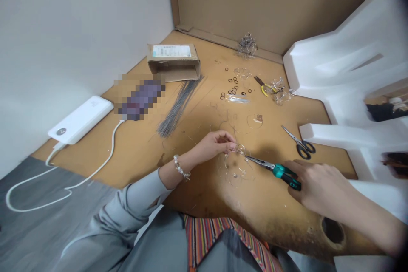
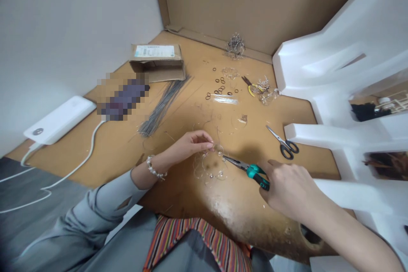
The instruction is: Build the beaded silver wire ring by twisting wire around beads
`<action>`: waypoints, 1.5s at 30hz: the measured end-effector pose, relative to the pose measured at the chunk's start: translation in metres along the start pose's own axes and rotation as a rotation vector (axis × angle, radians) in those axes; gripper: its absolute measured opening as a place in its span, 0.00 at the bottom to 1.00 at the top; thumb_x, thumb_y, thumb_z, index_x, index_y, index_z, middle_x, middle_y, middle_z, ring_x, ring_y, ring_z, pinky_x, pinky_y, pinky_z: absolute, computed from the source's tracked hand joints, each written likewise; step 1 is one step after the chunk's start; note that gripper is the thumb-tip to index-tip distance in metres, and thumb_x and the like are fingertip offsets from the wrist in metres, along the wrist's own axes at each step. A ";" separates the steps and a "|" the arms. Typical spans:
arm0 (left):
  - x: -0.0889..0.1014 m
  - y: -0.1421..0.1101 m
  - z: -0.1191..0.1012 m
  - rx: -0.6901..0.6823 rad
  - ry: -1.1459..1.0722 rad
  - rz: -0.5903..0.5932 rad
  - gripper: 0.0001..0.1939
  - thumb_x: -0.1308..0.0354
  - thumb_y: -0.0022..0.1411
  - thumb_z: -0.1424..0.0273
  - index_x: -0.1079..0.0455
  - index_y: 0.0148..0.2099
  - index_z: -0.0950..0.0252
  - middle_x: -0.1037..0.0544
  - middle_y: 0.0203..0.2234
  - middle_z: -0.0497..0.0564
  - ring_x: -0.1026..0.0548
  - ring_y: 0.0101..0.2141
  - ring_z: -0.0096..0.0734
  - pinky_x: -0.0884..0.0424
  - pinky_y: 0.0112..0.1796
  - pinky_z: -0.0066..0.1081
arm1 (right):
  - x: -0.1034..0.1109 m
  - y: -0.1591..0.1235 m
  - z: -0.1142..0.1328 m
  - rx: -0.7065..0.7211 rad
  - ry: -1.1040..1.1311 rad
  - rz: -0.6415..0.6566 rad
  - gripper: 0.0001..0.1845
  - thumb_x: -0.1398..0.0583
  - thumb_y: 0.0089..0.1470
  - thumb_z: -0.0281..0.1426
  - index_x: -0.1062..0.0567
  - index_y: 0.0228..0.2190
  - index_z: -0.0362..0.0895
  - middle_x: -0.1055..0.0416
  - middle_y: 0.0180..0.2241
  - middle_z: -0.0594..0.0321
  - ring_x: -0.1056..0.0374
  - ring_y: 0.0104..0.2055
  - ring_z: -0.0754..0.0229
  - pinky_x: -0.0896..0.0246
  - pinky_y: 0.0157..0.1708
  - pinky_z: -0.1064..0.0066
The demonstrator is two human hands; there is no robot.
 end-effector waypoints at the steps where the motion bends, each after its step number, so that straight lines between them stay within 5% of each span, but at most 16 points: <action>1: 0.001 0.001 0.001 0.006 -0.005 0.001 0.14 0.35 0.52 0.63 0.32 0.32 0.69 0.26 0.26 0.48 0.29 0.28 0.23 0.32 0.31 0.27 | -0.001 -0.001 0.000 -0.001 0.013 0.005 0.10 0.45 0.45 0.24 0.29 0.33 0.45 0.27 0.25 0.59 0.31 0.22 0.54 0.59 0.21 0.67; 13: -0.008 -0.001 0.010 0.027 0.146 0.056 0.14 0.43 0.59 0.61 0.32 0.34 0.69 0.25 0.28 0.48 0.34 0.23 0.19 0.37 0.28 0.24 | -0.018 -0.005 -0.004 -0.075 0.091 0.080 0.14 0.46 0.45 0.26 0.28 0.35 0.46 0.27 0.28 0.63 0.31 0.23 0.57 0.57 0.23 0.69; 20: -0.011 -0.001 0.014 0.074 -0.016 0.039 0.14 0.37 0.52 0.63 0.32 0.34 0.69 0.24 0.27 0.49 0.31 0.25 0.21 0.34 0.31 0.25 | -0.025 -0.003 -0.007 -0.075 0.228 0.137 0.13 0.46 0.41 0.25 0.30 0.33 0.47 0.29 0.26 0.64 0.32 0.25 0.58 0.53 0.24 0.70; 25: -0.011 -0.002 0.016 0.103 0.008 0.019 0.11 0.37 0.52 0.66 0.32 0.32 0.69 0.24 0.26 0.49 0.31 0.23 0.20 0.34 0.29 0.25 | -0.024 -0.005 -0.011 -0.041 0.454 0.219 0.21 0.45 0.40 0.23 0.30 0.40 0.48 0.29 0.27 0.66 0.34 0.26 0.61 0.46 0.26 0.71; 29: -0.011 -0.003 0.015 0.097 0.023 0.001 0.10 0.37 0.52 0.67 0.31 0.32 0.69 0.24 0.26 0.50 0.30 0.23 0.21 0.33 0.30 0.26 | -0.014 0.002 -0.017 -0.063 0.712 0.121 0.17 0.45 0.44 0.26 0.31 0.40 0.45 0.31 0.26 0.65 0.35 0.26 0.62 0.42 0.26 0.72; 34: -0.013 -0.004 0.015 0.108 0.061 0.000 0.09 0.37 0.52 0.68 0.30 0.32 0.70 0.24 0.26 0.50 0.29 0.24 0.22 0.33 0.30 0.25 | 0.013 0.026 0.010 0.074 1.034 -0.007 0.19 0.44 0.44 0.29 0.31 0.42 0.45 0.30 0.40 0.57 0.31 0.38 0.58 0.38 0.37 0.69; 40: -0.012 -0.006 0.012 0.100 0.079 0.001 0.11 0.37 0.53 0.66 0.29 0.34 0.69 0.26 0.24 0.48 0.29 0.24 0.23 0.32 0.30 0.26 | -0.003 0.054 0.038 0.095 1.223 0.218 0.18 0.43 0.41 0.27 0.31 0.39 0.42 0.31 0.28 0.64 0.35 0.30 0.62 0.40 0.30 0.70; 45: -0.014 -0.006 0.014 0.106 0.071 0.027 0.13 0.38 0.53 0.63 0.29 0.34 0.69 0.25 0.26 0.50 0.30 0.24 0.23 0.32 0.31 0.27 | -0.011 0.061 0.043 0.121 1.400 0.277 0.14 0.42 0.41 0.29 0.32 0.35 0.42 0.31 0.30 0.63 0.36 0.33 0.61 0.41 0.34 0.69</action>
Point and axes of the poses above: each hand's wrist, its own y-axis towards the middle knuckle, its own x-axis out of the back of the hand, z = x × y, the point moved 9 cm from there along y, towards the middle knuckle
